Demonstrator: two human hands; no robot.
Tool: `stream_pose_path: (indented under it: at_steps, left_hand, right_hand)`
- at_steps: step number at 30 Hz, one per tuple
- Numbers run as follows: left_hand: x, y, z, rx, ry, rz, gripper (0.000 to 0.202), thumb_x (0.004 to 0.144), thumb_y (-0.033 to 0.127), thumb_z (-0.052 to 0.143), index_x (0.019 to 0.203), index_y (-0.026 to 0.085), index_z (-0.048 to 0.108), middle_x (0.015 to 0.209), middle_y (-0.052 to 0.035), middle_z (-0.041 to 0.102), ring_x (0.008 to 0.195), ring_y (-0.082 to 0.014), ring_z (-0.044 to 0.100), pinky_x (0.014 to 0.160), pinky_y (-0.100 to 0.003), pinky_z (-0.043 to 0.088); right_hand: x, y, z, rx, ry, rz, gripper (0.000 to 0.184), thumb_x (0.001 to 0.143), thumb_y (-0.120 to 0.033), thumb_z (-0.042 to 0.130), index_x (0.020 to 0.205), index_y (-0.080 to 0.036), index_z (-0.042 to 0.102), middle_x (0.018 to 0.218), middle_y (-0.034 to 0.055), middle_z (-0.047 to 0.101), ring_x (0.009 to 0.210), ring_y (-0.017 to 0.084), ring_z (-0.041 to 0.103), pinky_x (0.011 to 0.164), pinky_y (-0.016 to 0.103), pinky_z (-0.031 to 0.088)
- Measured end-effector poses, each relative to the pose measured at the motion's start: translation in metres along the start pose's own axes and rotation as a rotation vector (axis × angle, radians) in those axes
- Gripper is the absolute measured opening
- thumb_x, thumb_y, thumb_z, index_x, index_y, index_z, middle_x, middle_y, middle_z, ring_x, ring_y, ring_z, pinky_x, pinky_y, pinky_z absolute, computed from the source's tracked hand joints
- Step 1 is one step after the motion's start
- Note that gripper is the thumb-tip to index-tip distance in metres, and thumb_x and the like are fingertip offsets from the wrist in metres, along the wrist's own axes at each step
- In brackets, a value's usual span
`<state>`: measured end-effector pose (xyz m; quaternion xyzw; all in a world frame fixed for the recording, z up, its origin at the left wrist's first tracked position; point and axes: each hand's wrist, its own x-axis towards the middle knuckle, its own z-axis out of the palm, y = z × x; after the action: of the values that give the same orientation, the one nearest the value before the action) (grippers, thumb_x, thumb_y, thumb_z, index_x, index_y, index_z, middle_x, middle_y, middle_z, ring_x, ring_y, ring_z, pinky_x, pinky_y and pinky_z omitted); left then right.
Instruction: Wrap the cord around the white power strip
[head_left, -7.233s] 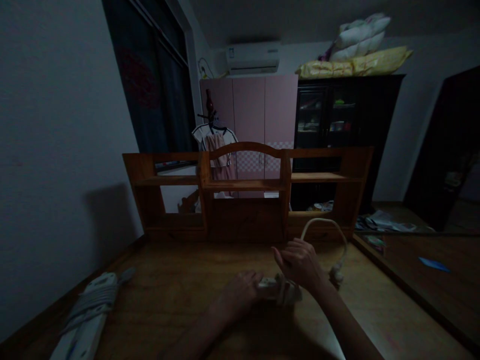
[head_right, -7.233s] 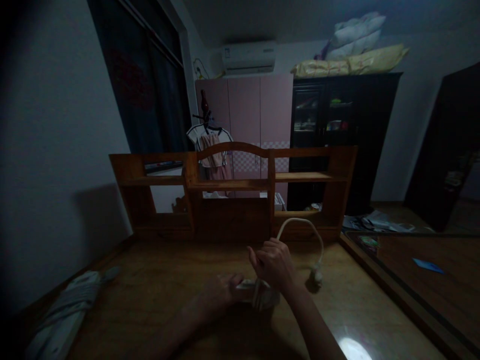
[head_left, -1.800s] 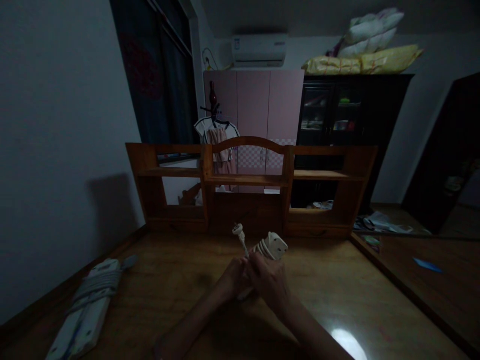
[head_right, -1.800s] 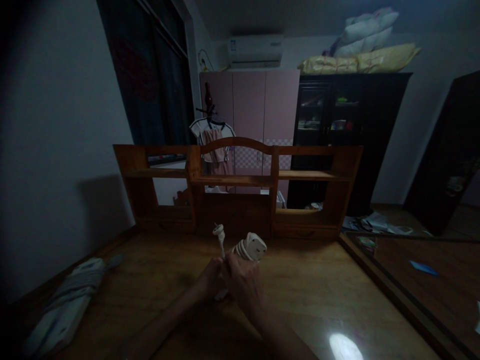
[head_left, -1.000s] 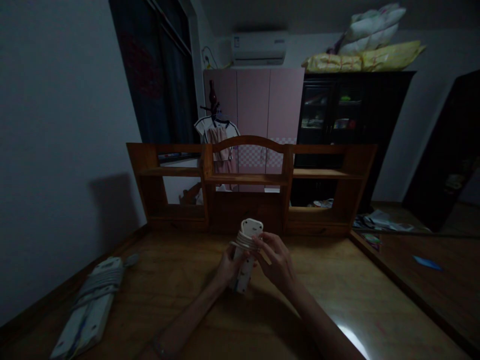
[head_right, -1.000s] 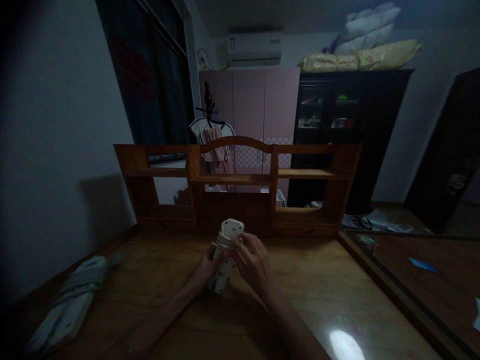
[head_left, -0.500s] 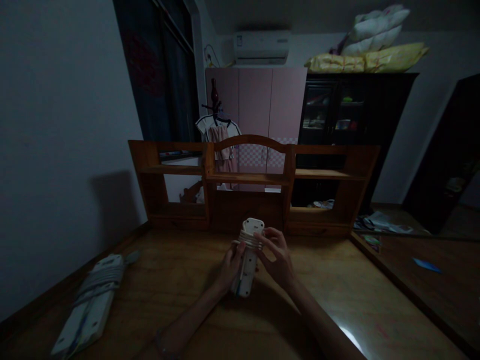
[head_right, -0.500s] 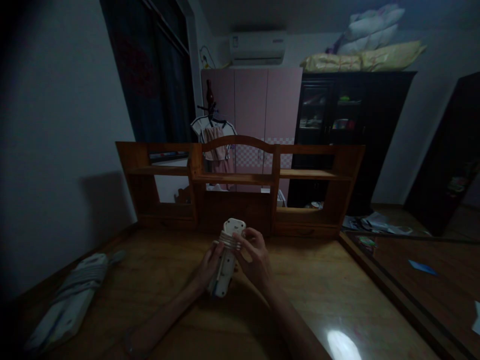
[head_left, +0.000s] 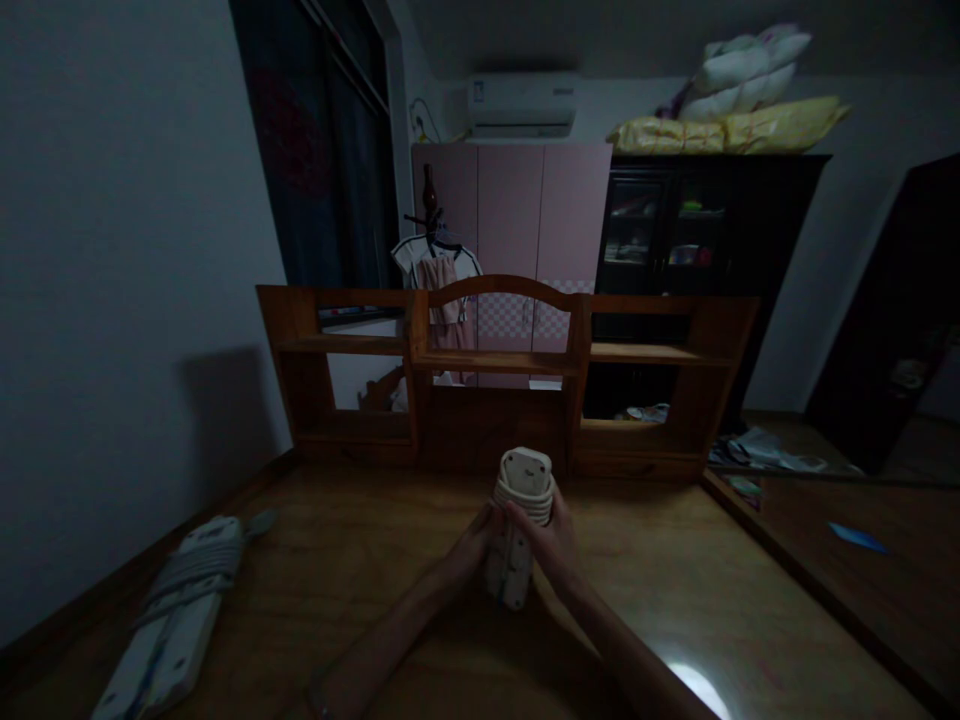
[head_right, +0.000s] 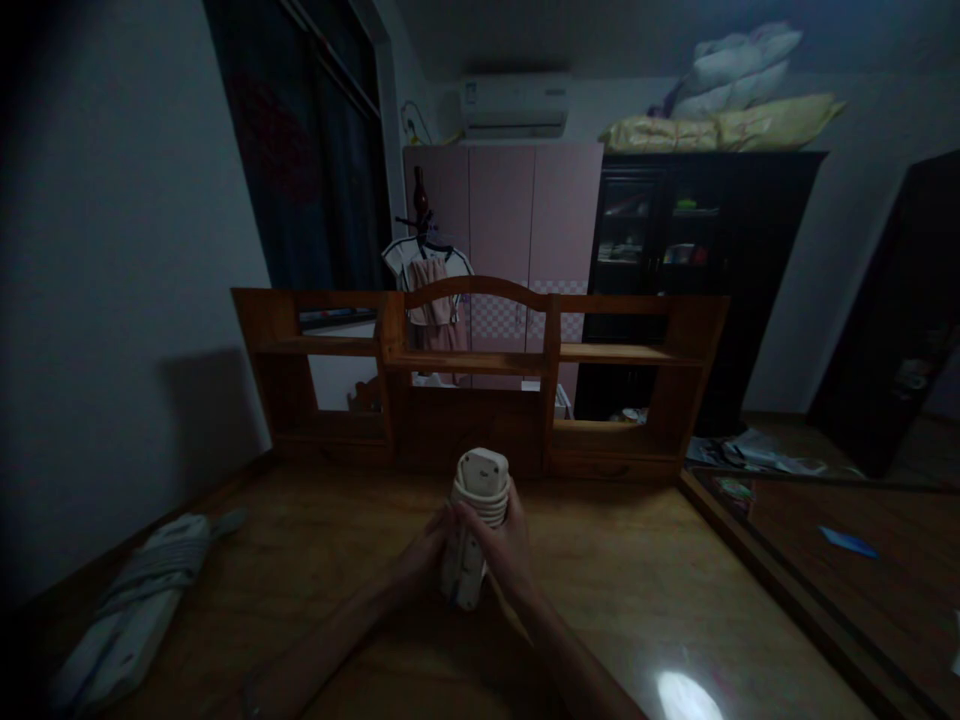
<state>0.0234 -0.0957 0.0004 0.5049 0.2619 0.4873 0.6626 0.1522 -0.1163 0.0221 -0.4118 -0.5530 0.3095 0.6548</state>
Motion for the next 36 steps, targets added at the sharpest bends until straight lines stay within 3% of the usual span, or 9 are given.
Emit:
stream_pose_path:
  at_steps: [6,11,15,18,22,26,31,33,36]
  left_hand:
    - [0.009,0.004,-0.017,0.032,-0.034,-0.106,0.048,0.067,0.047,0.074,0.1,0.014,0.068,0.108,-0.0156,0.066,0.095,-0.0272,0.063,0.086,-0.038,0.047]
    - [0.013,0.008,-0.023,0.066,0.053,0.025,0.055,0.061,0.044,0.079,0.107,0.016,0.067,0.114,-0.0152,0.064,0.102,-0.0284,0.061,0.089,-0.04,0.046]
    - [0.01,0.009,-0.017,0.115,-0.06,0.162,0.054,0.066,0.041,0.076,0.113,0.017,0.064,0.12,-0.0129,0.062,0.114,-0.0292,0.055,0.098,-0.042,0.041]
    - [0.008,0.014,-0.014,0.137,-0.115,0.2,0.061,0.055,0.042,0.083,0.108,0.016,0.066,0.115,-0.0139,0.064,0.11,-0.0316,0.057,0.095,-0.042,0.043]
    - [0.009,0.017,-0.015,0.209,-0.079,0.174,0.06,0.044,0.043,0.086,0.093,0.013,0.069,0.097,-0.0129,0.07,0.094,-0.0302,0.063,0.084,-0.038,0.049]
    - [0.009,0.015,-0.017,0.32,-0.061,0.157,0.047,0.05,0.039,0.083,0.087,0.014,0.068,0.085,-0.0087,0.071,0.081,-0.025,0.065,0.074,-0.033,0.051]
    - [0.004,0.01,-0.017,0.413,-0.023,0.204,0.054,0.05,0.032,0.083,0.097,0.012,0.066,0.096,-0.0109,0.07,0.092,-0.0271,0.063,0.079,-0.032,0.049]
    - [0.005,0.007,-0.017,0.4,0.015,0.211,0.052,0.052,0.033,0.083,0.097,0.012,0.066,0.097,-0.0111,0.07,0.091,-0.0273,0.063,0.078,-0.032,0.049]
    - [0.008,0.003,-0.016,0.312,0.118,0.151,0.05,0.053,0.036,0.083,0.093,0.011,0.068,0.095,-0.0116,0.071,0.09,-0.028,0.063,0.078,-0.032,0.048]
  right_hand:
    - [0.002,-0.005,-0.009,-0.199,0.003,-0.119,0.049,0.071,-0.037,0.073,0.111,-0.018,0.052,0.099,0.0055,0.066,0.087,0.02,0.062,0.075,0.029,0.048]
    - [0.002,-0.005,-0.012,-0.283,-0.017,-0.189,0.048,0.07,-0.035,0.073,0.11,-0.019,0.052,0.098,0.0039,0.065,0.084,0.019,0.062,0.073,0.026,0.048]
    - [0.002,-0.006,-0.012,-0.282,-0.05,-0.189,0.051,0.072,-0.037,0.072,0.114,-0.019,0.05,0.1,0.0043,0.065,0.087,0.019,0.062,0.074,0.026,0.048]
    - [0.002,-0.006,-0.011,-0.275,-0.114,-0.179,0.052,0.073,-0.039,0.071,0.117,-0.02,0.049,0.098,0.0038,0.066,0.086,0.019,0.063,0.073,0.026,0.049]
    - [0.003,-0.005,-0.012,-0.282,-0.208,-0.21,0.052,0.073,-0.04,0.071,0.115,-0.02,0.049,0.098,0.0035,0.066,0.085,0.019,0.063,0.074,0.025,0.048]
    - [0.005,-0.004,-0.016,-0.278,-0.299,-0.244,0.046,0.081,-0.043,0.061,0.119,-0.02,0.047,0.096,0.0037,0.065,0.083,0.018,0.062,0.072,0.024,0.048]
    - [0.002,-0.016,-0.014,-0.327,-0.331,-0.28,0.044,0.095,-0.045,0.035,0.131,-0.02,0.04,0.105,0.0065,0.064,0.085,0.018,0.062,0.079,0.027,0.047]
    - [-0.001,-0.025,-0.011,-0.374,-0.323,-0.257,0.042,0.097,-0.041,0.028,0.133,-0.022,0.04,0.111,0.0071,0.063,0.095,0.019,0.062,0.084,0.029,0.047]
    - [-0.004,-0.037,-0.011,-0.443,-0.323,-0.284,0.042,0.097,-0.038,0.032,0.136,-0.025,0.039,0.122,0.0071,0.058,0.118,0.022,0.052,0.097,0.034,0.041]
